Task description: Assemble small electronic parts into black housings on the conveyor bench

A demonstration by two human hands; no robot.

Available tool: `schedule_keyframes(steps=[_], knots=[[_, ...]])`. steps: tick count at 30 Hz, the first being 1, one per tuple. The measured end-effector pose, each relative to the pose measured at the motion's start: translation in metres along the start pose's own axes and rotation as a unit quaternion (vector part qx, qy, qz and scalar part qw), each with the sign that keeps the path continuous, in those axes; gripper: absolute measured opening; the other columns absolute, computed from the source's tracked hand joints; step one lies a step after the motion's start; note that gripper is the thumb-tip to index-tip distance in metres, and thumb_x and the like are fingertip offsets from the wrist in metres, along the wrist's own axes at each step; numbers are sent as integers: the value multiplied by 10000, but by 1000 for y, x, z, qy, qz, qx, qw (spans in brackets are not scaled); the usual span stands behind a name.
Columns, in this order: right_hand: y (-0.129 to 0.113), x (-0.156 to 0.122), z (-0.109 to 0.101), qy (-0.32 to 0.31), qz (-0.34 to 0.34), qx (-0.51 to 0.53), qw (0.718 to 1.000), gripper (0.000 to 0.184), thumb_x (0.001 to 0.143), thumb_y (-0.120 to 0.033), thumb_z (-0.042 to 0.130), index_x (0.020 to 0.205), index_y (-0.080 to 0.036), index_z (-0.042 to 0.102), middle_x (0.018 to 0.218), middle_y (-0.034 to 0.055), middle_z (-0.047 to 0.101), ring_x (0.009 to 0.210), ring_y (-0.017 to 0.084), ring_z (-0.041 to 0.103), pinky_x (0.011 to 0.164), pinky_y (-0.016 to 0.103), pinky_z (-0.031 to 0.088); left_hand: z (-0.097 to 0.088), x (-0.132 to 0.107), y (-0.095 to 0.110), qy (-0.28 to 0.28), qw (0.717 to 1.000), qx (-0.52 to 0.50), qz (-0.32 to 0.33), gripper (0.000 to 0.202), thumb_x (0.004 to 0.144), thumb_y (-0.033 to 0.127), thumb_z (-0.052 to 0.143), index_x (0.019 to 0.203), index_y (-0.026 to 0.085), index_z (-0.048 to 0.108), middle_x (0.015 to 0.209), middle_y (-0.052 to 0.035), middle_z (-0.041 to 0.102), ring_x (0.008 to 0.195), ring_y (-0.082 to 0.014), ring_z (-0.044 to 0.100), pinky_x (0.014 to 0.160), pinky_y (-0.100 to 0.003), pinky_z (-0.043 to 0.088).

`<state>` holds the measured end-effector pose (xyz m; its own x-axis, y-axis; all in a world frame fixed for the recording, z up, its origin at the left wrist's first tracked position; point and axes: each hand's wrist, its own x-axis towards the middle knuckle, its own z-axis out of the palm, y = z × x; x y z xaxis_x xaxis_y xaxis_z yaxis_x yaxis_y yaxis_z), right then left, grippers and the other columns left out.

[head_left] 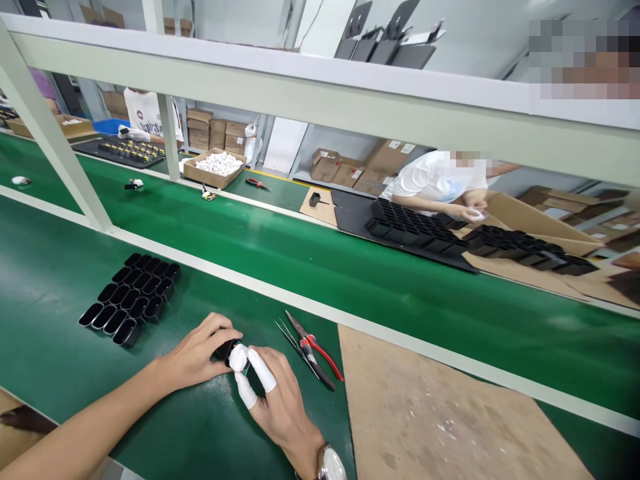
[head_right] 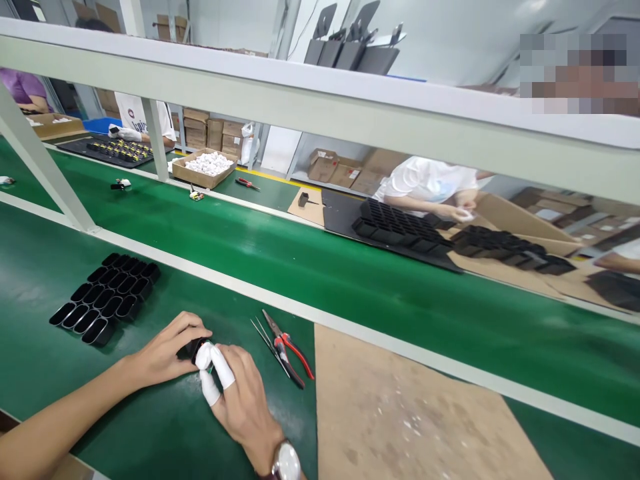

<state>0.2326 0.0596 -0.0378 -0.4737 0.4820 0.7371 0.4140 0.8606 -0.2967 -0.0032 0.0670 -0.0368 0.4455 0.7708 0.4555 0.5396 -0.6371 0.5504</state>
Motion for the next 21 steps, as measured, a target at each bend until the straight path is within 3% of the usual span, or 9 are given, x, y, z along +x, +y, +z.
schedule_keyframes(steps=[12,21], knots=[[-2,3,-1,-20,35,12,999,698,968,-76,640,1601,-165,360,1211,167,688,1098,289,668,894,480,629,4,-2,-3,-6,1000,-2,-14,490,979,302,733,1429,262,544,1218,-121,594,1142,-277,604,954,-413,586],[-1,6,-4,-28,36,2,999,699,982,-92,628,1609,-132,324,1194,177,678,1079,298,639,881,476,621,7,-3,-7,-22,1000,-5,-22,522,983,319,727,1458,280,516,1229,-120,579,1151,-284,595,964,-427,577]])
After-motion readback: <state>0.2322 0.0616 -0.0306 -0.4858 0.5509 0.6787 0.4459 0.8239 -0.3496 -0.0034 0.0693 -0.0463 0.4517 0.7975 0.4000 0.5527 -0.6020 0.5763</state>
